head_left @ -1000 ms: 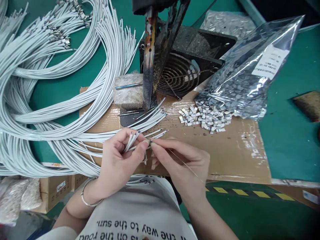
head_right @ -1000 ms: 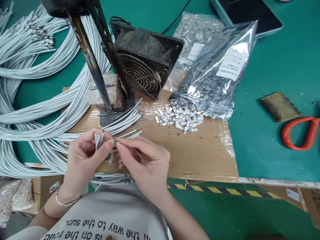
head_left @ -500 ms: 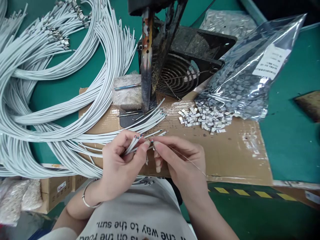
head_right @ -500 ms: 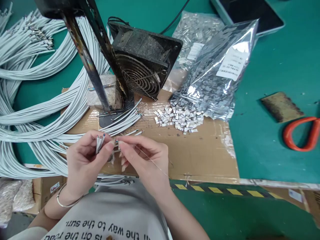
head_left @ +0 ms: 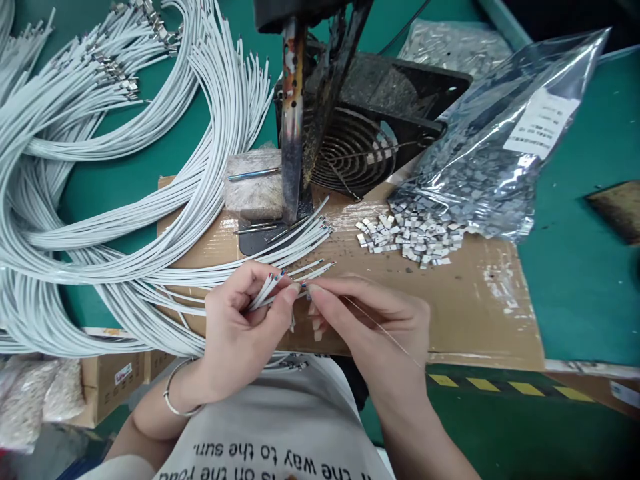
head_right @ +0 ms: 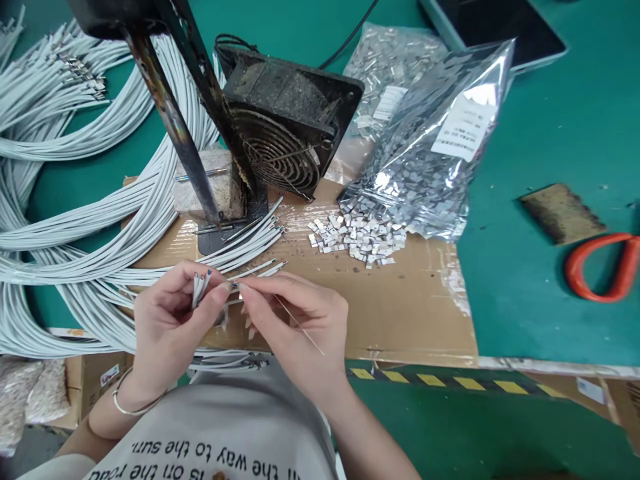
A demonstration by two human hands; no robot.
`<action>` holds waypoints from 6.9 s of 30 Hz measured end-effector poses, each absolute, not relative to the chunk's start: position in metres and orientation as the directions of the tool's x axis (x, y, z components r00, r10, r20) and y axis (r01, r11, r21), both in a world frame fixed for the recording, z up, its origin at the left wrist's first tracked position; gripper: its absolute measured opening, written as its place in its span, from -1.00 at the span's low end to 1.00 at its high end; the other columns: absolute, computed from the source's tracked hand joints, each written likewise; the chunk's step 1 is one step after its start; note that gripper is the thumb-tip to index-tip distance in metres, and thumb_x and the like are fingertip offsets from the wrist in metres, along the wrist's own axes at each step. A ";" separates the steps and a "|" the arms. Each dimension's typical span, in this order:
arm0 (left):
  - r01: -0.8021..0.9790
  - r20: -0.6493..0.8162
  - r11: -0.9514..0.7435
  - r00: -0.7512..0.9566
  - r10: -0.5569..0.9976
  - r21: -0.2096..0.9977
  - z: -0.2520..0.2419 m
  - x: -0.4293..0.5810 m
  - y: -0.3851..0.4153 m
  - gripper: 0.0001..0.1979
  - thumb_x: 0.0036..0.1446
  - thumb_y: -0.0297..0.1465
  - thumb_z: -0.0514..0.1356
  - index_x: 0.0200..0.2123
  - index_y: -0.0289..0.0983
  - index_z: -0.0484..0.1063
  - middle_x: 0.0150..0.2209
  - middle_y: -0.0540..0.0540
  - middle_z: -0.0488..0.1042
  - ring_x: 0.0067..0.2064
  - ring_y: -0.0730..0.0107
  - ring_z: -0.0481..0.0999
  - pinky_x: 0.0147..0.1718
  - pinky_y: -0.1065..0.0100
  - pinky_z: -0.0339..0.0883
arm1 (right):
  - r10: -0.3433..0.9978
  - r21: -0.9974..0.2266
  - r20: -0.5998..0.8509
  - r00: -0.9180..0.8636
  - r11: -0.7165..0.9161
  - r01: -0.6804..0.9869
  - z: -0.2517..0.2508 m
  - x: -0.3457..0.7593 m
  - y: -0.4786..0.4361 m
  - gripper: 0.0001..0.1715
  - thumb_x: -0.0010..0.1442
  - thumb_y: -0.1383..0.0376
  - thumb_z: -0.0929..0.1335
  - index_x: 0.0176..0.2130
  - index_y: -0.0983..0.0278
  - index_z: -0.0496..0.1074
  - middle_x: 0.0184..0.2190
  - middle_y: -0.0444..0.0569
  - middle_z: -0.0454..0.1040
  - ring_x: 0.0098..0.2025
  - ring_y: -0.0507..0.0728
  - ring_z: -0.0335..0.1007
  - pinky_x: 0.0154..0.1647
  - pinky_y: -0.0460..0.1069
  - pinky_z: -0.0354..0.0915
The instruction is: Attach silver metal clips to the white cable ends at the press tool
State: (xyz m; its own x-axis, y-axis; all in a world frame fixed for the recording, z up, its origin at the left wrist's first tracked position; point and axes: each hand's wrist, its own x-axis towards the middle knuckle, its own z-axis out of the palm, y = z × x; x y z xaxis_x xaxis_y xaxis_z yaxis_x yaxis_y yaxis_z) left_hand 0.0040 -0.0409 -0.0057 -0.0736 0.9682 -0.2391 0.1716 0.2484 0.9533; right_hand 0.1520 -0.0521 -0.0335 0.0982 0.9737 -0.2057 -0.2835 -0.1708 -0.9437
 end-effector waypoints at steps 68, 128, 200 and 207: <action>-0.009 -0.355 0.355 -0.001 0.935 0.935 -0.001 -0.003 -0.027 -0.89 0.29 -0.46 0.36 -0.34 -0.24 0.57 -0.44 0.06 0.54 -0.44 0.59 0.36 -0.44 0.59 0.28 | 0.930 -0.970 -0.169 0.327 -0.099 -0.221 -0.039 0.155 -0.047 -0.78 0.21 0.46 0.53 -0.29 0.11 0.74 -0.54 -0.23 0.63 -0.58 -0.06 0.51 -0.53 -0.21 0.50; 0.190 -0.250 0.284 -0.186 0.950 0.940 0.009 0.004 -0.012 -0.89 0.15 -0.49 0.39 -0.42 -0.26 0.57 -0.32 -0.08 0.67 -0.38 0.42 0.54 -0.51 0.48 0.34 | 0.983 -0.991 0.103 0.155 0.089 0.096 -0.031 0.157 -0.037 -0.80 0.32 0.46 0.40 -0.30 0.19 0.42 -0.04 -0.04 0.58 0.02 0.19 0.57 0.10 0.12 0.43; 0.193 -0.045 0.091 -0.229 0.972 0.977 0.000 0.011 0.004 -0.87 0.16 -0.56 0.39 -0.40 -0.25 0.58 -0.32 0.01 0.68 -0.33 0.49 0.62 -0.34 0.52 0.49 | 0.947 -0.989 0.149 0.283 0.142 0.044 -0.026 0.142 -0.019 -0.76 0.25 0.53 0.48 -0.33 0.19 0.55 -0.10 -0.13 0.74 -0.11 0.05 0.71 0.01 -0.07 0.58; 0.197 -0.066 0.113 -0.230 0.971 0.974 0.001 0.011 0.003 -0.87 0.15 -0.55 0.40 -0.41 -0.25 0.58 -0.33 -0.01 0.67 -0.34 0.45 0.62 -0.37 0.48 0.50 | 0.947 -0.991 0.137 0.290 0.134 0.030 -0.026 0.142 -0.019 -0.76 0.24 0.53 0.48 -0.32 0.19 0.56 -0.12 -0.12 0.74 -0.08 0.07 0.72 0.00 -0.07 0.59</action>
